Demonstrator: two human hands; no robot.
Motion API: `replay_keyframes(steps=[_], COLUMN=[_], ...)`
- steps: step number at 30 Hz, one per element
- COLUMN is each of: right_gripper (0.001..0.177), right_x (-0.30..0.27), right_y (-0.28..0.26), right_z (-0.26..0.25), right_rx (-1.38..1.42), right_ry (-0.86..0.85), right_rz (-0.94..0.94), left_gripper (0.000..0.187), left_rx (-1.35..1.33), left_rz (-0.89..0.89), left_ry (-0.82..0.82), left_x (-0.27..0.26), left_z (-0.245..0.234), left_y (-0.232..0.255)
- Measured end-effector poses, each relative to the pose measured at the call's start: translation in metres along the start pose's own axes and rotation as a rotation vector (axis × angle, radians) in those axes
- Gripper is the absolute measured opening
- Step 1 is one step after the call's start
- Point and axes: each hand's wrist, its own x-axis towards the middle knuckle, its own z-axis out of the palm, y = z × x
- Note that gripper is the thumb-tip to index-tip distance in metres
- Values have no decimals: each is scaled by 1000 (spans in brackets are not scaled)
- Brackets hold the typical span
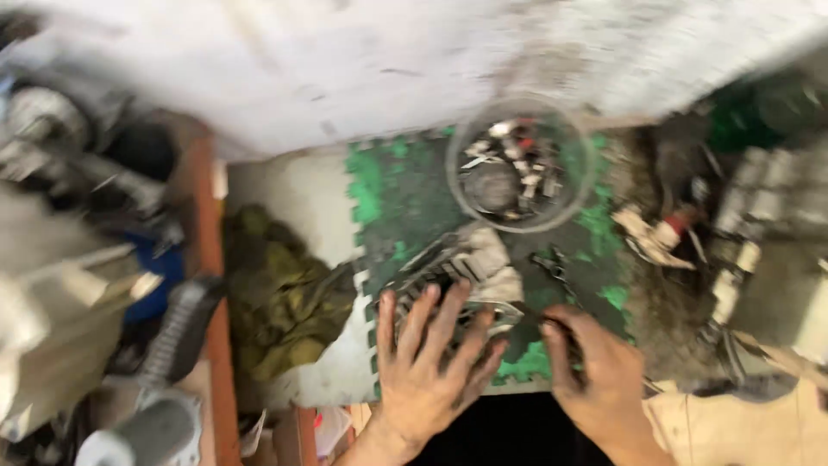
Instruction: The person handles a disassembled engine cylinder head, rotating it to inspect the internal components. They then use a pair of pliers to manipulate a small metal part within the cylinder head's ports.
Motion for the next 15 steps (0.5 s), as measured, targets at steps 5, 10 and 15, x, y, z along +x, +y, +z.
replay_keyframes(steps=[5, 10, 15], right_gripper=[17, 18, 18], right_x=[-11, -13, -11], right_y=[7, 15, 26], right_z=[3, 1, 1], right_rx=[294, 317, 287], right_ry=[-164, -160, -114], right_rz=[404, 409, 316], left_gripper=[36, 33, 28], left_rx=[107, 132, 148], left_rz=[20, -1, 6], left_ry=[-97, -150, -198], left_x=[18, 25, 44], left_z=[9, 6, -5], left_y=[5, 12, 13])
